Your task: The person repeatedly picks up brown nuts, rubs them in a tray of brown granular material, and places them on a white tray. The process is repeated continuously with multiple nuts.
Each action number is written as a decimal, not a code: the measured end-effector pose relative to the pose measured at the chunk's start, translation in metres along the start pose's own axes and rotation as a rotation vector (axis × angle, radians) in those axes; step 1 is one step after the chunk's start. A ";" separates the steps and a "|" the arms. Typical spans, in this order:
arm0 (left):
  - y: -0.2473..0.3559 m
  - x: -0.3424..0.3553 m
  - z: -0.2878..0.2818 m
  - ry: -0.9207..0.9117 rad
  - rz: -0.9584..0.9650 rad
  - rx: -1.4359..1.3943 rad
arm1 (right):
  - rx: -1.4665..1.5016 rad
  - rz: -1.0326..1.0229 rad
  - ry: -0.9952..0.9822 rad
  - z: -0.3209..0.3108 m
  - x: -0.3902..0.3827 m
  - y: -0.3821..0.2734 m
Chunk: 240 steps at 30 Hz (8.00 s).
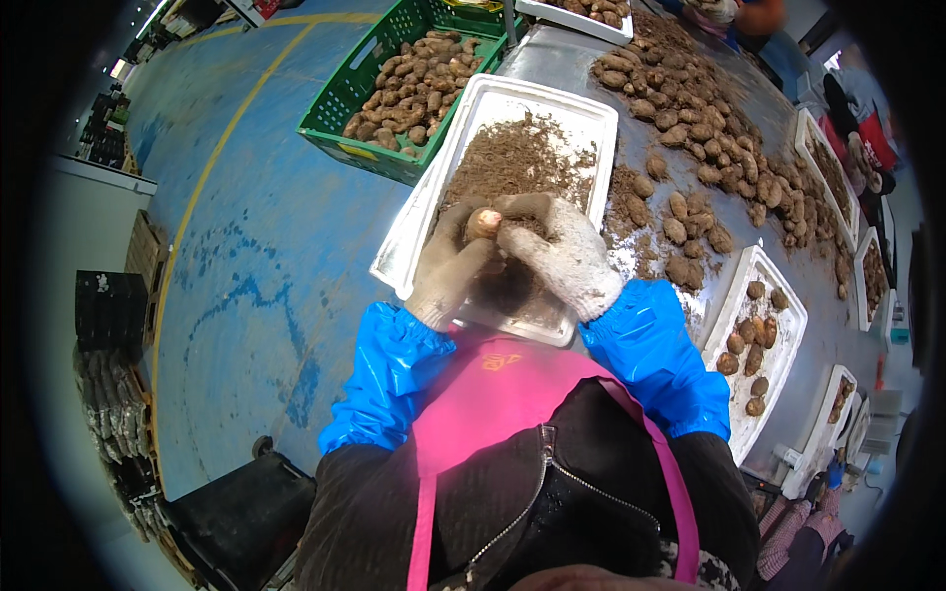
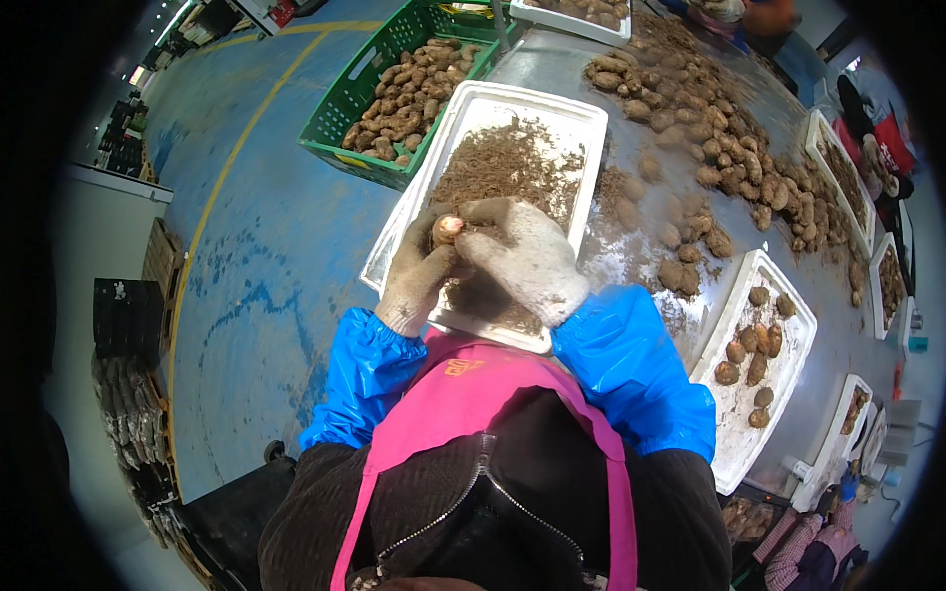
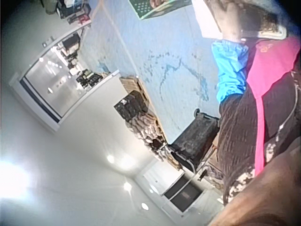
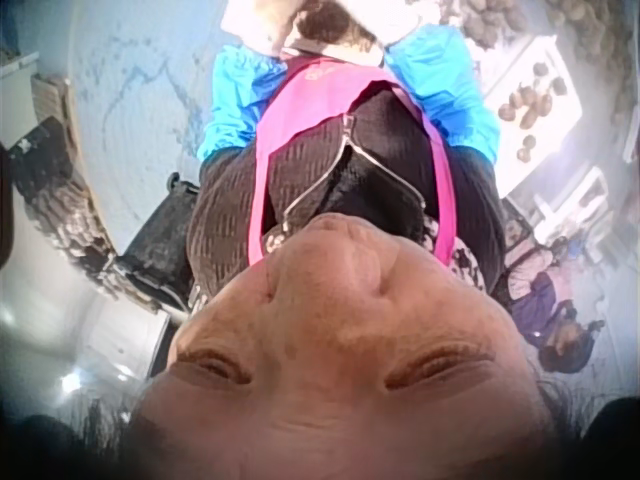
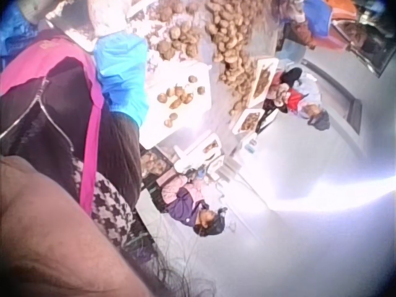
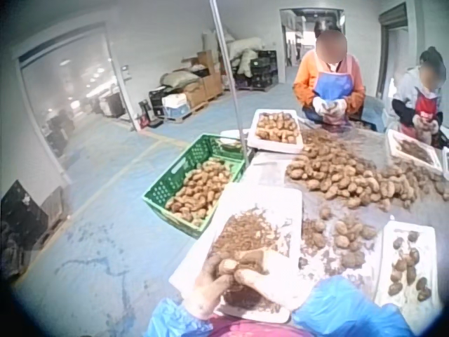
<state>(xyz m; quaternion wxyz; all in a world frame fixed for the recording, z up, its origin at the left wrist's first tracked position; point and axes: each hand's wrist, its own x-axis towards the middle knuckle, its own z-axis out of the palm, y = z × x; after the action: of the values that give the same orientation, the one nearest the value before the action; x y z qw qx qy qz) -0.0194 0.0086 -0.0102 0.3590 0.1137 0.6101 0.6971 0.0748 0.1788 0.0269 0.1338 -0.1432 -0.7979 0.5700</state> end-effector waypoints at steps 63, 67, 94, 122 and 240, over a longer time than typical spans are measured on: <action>0.001 -0.005 -0.006 -0.174 0.110 0.260 | -0.188 -0.172 0.128 0.015 -0.008 0.038; 0.002 -0.008 -0.002 -0.208 -0.073 -0.137 | -0.371 0.091 0.110 -0.006 0.004 0.056; -0.013 -0.011 0.017 -0.154 -0.030 -0.544 | 0.102 -0.145 0.051 0.018 -0.007 0.041; -0.029 -0.004 0.002 -0.185 -0.028 -0.663 | -0.229 -0.478 0.088 0.023 -0.007 0.036; -0.055 -0.003 -0.021 -0.020 -0.033 0.302 | -1.134 0.407 0.329 -0.195 0.033 0.173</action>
<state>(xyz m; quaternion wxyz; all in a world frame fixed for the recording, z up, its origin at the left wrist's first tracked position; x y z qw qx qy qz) -0.0099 -0.0094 -0.0653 0.3553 0.1636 0.7063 0.5901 0.1312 0.4143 -0.0743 0.0467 -0.4272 -0.9020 0.0421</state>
